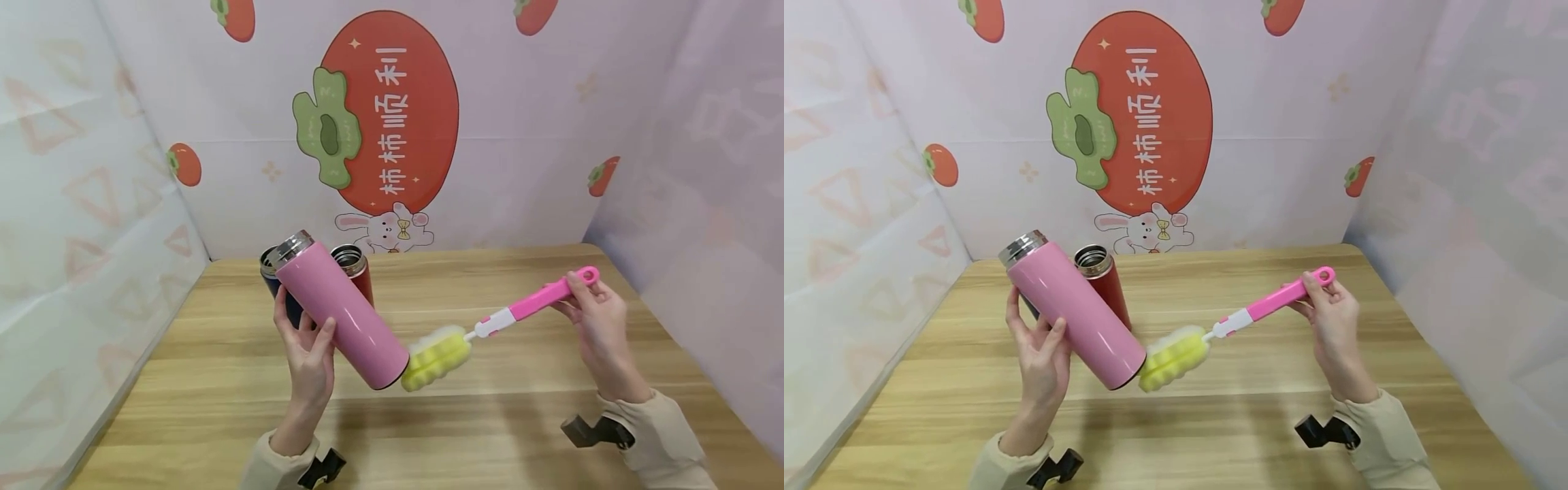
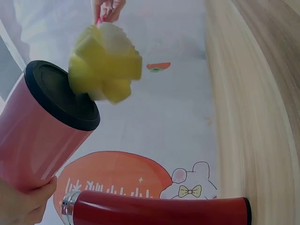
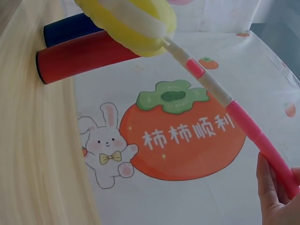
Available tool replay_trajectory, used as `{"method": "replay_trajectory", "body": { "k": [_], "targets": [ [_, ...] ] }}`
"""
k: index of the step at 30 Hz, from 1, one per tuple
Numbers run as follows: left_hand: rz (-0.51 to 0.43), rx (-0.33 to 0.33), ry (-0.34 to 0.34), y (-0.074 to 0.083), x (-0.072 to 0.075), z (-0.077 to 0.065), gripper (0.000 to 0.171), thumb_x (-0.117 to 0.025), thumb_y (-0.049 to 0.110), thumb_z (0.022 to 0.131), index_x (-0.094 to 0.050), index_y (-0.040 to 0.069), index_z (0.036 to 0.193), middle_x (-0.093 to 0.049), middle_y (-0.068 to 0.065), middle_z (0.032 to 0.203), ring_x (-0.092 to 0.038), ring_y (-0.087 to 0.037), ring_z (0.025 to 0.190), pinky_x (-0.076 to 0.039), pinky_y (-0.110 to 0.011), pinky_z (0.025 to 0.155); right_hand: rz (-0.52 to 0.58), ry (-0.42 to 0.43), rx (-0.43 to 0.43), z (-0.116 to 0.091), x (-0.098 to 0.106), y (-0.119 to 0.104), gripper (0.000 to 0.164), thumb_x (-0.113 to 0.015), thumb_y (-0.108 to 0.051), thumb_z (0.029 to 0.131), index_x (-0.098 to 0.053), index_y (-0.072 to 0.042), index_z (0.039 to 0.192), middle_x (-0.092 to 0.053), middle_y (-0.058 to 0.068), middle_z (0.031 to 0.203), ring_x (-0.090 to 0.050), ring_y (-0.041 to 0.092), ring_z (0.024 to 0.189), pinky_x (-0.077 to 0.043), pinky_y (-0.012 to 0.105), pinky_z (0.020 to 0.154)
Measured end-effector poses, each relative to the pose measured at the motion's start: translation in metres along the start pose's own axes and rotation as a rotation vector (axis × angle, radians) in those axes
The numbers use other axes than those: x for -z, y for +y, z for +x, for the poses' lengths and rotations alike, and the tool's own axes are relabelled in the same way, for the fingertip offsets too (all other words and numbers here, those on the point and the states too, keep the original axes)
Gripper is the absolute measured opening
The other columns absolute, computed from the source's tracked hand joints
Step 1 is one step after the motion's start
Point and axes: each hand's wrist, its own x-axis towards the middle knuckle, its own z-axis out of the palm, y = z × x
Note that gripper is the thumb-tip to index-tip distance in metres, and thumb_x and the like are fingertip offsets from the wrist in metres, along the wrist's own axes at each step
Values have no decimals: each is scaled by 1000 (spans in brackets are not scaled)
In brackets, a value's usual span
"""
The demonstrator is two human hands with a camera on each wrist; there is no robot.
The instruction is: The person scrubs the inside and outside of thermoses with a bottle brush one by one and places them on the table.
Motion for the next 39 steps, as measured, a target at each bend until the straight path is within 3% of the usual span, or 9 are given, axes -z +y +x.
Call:
{"method": "replay_trajectory", "body": {
  "k": [7, 13, 16, 19, 22, 25, 31, 36, 39],
  "targets": [
    [-55, -35, -18, 1, -7, 0, 74, -42, -12, 86, -4, 22, 139, -31, -17, 129, -45, -26, 110, -43, -33, 88, -51, 76, -16, -4, -4, 7, 8, -56, -4, 84, -55, 3, 84, -65, 12, 73, -66, 20, 69, -51, 29, 66],
    [-95, -77, -6, 4, -6, -2, 73, -42, -13, 86, -5, 21, 139, -31, -18, 129, -45, -26, 110, -43, -33, 88, -75, 78, -72, -10, -11, 14, 11, -58, -8, 84, -54, 2, 88, -64, 10, 76, -65, 20, 73, -50, 29, 69],
    [-96, -87, -15, 4, -7, -3, 73, -41, -13, 86, -4, 20, 140, -31, -18, 128, -45, -26, 109, -43, -33, 88, -122, 82, -62, -6, 10, 27, 15, -58, -11, 84, -53, 2, 91, -63, 10, 80, -65, 21, 77, -50, 31, 72],
    [-80, -87, -8, 3, -9, -3, 74, -41, -12, 86, -3, 21, 140, -31, -18, 128, -46, -26, 109, -44, -33, 87, -68, 31, -34, 11, 55, 54, 16, -53, -6, 87, -54, 6, 98, -63, 18, 87, -63, 30, 83, -49, 38, 73],
    [-57, -84, 19, 1, -13, -1, 76, -44, -10, 86, -2, 22, 140, -32, -17, 128, -46, -25, 108, -44, -33, 86, -55, -23, -51, 23, 81, 68, 20, -51, -6, 89, -53, 6, 104, -61, 20, 92, -61, 35, 87, -48, 42, 75],
    [-38, -81, 32, 0, -16, 0, 78, -46, -9, 85, -1, 23, 140, -32, -16, 128, -46, -24, 108, -44, -33, 86, -124, -15, -76, 22, 75, 65, 23, -54, -12, 88, -52, 4, 105, -62, 18, 93, -61, 33, 89, -47, 41, 77],
    [-12, -107, 17, -4, -17, 1, 78, -47, -9, 85, -2, 22, 140, -33, -15, 127, -45, -23, 107, -45, -31, 85, -124, -30, -75, 16, 64, 57, 21, -53, -10, 88, -51, 6, 102, -62, 19, 91, -61, 33, 88, -48, 40, 76],
    [13, -128, 19, -3, -14, 2, 79, -48, -9, 84, 0, 20, 140, -35, -14, 125, -46, -24, 107, -45, -31, 85, -118, -32, -92, 24, 89, 70, 24, -52, -10, 88, -51, 5, 107, -61, 19, 96, -59, 35, 93, -47, 42, 77],
    [37, -126, 25, 0, -12, 3, 79, -47, -10, 84, -1, 20, 140, -35, -15, 126, -45, -25, 108, -44, -32, 86, -95, -30, -80, 23, 86, 68, 22, -51, -8, 89, -53, 5, 106, -62, 19, 94, -59, 36, 92, -47, 43, 76]
  ]
}}
